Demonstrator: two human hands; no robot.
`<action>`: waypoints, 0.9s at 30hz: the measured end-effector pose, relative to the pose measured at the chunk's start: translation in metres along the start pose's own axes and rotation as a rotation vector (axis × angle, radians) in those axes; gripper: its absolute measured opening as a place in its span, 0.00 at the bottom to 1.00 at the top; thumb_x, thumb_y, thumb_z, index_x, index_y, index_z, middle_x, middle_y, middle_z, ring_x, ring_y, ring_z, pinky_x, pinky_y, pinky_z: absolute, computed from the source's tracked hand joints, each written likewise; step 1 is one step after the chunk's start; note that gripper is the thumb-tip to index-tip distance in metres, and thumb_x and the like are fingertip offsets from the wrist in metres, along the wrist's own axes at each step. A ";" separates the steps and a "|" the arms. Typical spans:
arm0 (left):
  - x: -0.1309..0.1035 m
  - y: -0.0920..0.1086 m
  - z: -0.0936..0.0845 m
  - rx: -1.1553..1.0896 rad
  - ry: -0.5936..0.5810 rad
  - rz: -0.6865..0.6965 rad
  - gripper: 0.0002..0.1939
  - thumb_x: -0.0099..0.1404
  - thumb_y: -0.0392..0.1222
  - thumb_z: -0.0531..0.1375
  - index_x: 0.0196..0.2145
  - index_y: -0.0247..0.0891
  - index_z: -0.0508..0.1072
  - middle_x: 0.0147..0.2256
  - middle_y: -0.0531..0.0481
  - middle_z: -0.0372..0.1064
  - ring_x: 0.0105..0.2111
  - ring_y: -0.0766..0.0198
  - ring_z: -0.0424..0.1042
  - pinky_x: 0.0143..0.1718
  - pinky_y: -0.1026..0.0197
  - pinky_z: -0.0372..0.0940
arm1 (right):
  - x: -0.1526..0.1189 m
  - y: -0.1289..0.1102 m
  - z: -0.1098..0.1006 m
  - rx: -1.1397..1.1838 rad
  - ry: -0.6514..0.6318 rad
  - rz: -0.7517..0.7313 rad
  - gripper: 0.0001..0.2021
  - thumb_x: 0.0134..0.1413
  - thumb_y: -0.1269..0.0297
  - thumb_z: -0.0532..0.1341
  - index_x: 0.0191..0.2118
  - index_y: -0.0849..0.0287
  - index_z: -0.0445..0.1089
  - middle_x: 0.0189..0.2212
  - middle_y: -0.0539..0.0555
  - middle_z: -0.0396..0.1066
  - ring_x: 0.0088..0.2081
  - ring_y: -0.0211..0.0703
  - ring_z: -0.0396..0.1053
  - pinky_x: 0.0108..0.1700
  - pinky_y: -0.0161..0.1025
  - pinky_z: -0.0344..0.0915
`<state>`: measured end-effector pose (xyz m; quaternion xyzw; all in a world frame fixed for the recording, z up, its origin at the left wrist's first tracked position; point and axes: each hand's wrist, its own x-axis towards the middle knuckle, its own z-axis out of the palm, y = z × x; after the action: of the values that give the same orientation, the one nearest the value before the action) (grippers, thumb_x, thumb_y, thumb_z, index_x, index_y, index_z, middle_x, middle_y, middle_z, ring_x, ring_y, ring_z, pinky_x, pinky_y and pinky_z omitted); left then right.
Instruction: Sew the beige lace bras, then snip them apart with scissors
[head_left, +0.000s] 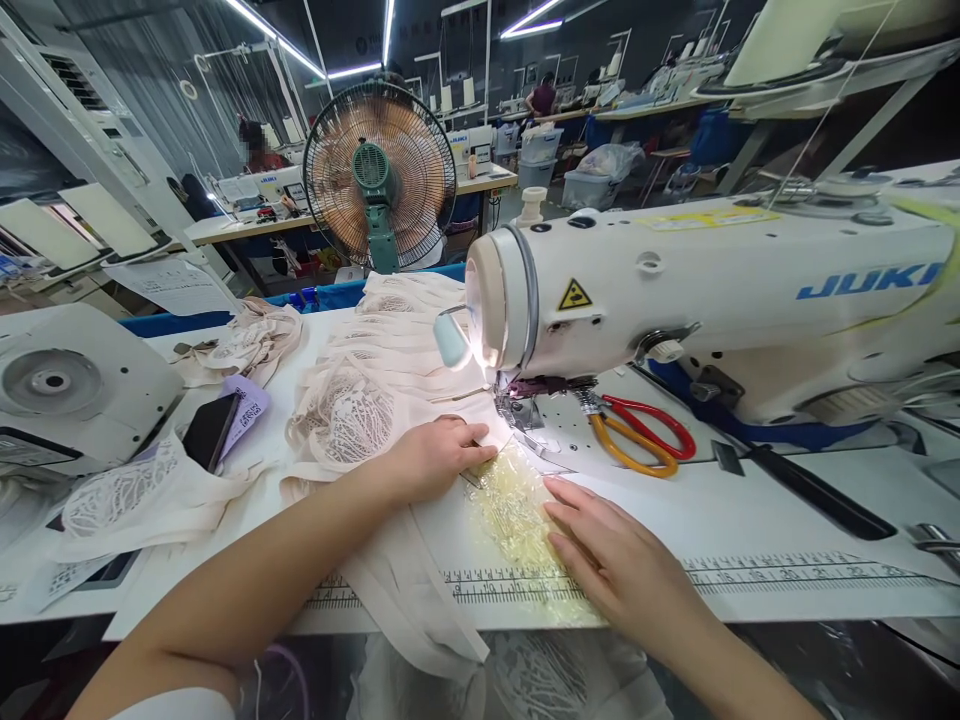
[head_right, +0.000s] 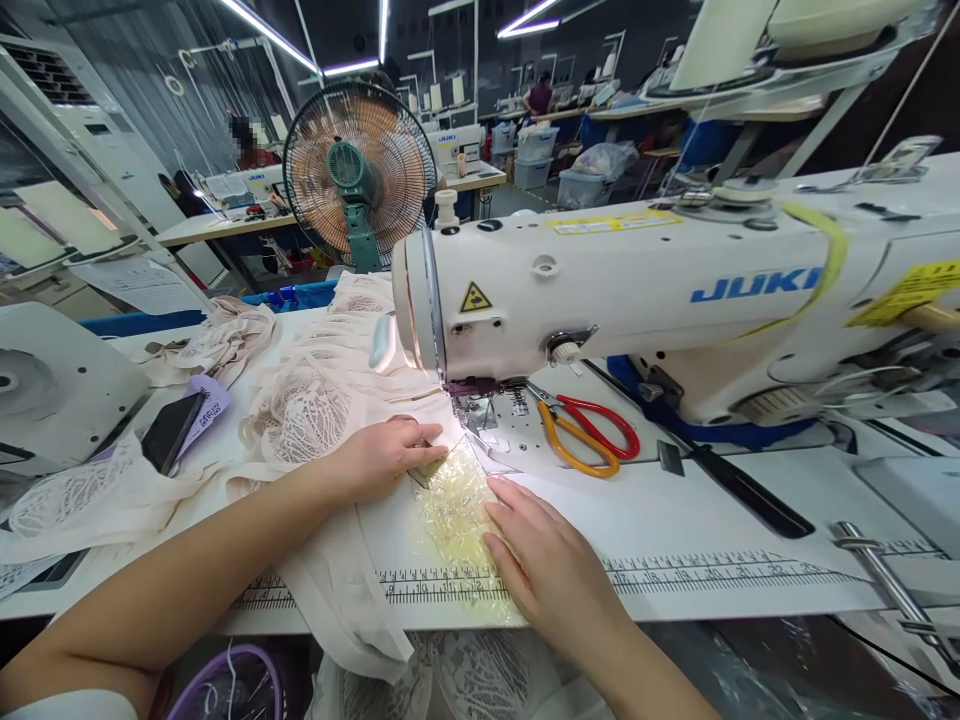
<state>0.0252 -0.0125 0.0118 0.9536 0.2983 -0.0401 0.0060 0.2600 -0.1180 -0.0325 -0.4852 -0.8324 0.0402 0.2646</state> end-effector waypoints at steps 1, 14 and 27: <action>0.000 -0.001 0.001 -0.003 0.003 0.004 0.23 0.64 0.30 0.48 0.55 0.44 0.63 0.58 0.48 0.57 0.49 0.56 0.62 0.44 0.59 0.62 | 0.000 0.000 0.000 0.001 0.000 -0.001 0.12 0.59 0.64 0.51 0.42 0.59 0.69 0.51 0.59 0.68 0.52 0.49 0.66 0.49 0.44 0.68; 0.011 -0.023 -0.006 0.011 -0.022 -0.048 0.24 0.64 0.29 0.48 0.55 0.46 0.63 0.60 0.49 0.55 0.53 0.57 0.61 0.47 0.59 0.60 | 0.000 0.004 0.004 -0.013 -0.007 -0.015 0.12 0.59 0.64 0.51 0.44 0.59 0.67 0.51 0.60 0.67 0.53 0.49 0.64 0.50 0.46 0.68; 0.011 -0.023 -0.012 0.094 -0.007 -0.216 0.19 0.66 0.34 0.49 0.53 0.45 0.65 0.57 0.49 0.59 0.54 0.58 0.60 0.49 0.59 0.60 | 0.001 -0.112 0.072 0.219 0.004 -0.303 0.26 0.42 0.47 0.62 0.45 0.58 0.65 0.36 0.56 0.67 0.35 0.48 0.64 0.34 0.45 0.64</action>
<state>0.0221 0.0137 0.0233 0.9149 0.3972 -0.0578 -0.0423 0.1371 -0.1624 -0.0571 -0.3228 -0.8861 0.0894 0.3203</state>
